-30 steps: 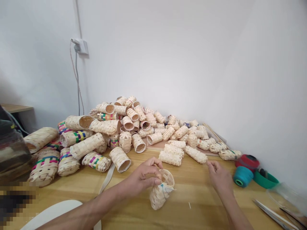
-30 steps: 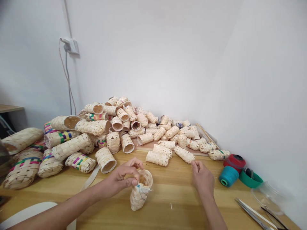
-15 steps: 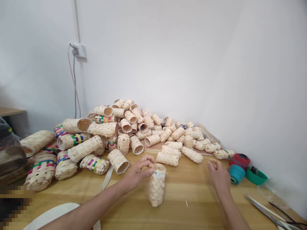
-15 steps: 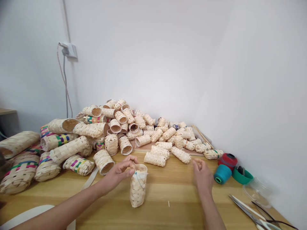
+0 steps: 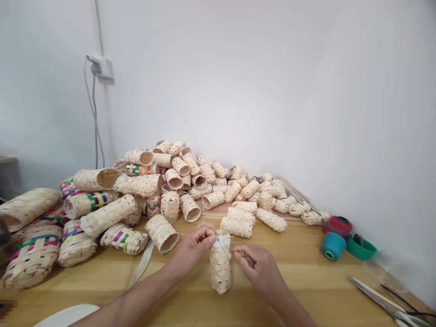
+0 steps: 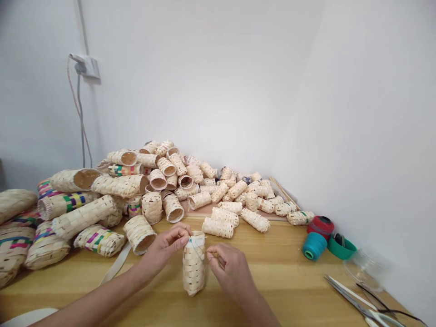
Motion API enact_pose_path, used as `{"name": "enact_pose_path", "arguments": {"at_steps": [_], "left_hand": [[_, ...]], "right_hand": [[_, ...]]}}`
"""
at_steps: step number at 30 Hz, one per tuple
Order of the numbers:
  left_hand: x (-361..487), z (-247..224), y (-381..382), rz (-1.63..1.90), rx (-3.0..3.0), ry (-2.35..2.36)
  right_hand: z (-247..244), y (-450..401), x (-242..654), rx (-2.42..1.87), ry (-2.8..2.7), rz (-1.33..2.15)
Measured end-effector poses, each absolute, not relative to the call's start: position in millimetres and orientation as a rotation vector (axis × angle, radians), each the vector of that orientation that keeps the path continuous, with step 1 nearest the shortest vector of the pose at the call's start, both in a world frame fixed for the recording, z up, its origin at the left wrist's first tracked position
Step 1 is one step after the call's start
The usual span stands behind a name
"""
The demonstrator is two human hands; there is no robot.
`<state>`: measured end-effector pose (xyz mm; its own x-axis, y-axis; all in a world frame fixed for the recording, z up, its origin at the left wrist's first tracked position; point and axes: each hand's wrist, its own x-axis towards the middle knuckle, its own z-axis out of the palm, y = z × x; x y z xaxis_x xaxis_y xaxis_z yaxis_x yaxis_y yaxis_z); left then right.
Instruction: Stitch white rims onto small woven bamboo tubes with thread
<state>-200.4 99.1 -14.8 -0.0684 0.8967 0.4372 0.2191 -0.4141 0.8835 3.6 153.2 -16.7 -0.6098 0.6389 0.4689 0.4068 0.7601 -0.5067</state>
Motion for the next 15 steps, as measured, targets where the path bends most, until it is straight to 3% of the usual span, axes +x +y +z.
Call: {"name": "enact_pose_path", "arguments": {"at_steps": [15], "left_hand": [[-181, -4, 97, 1.452, 1.684, 1.178]], "right_hand": [[-25, 156, 8, -0.891, -2.143, 0.316]]}}
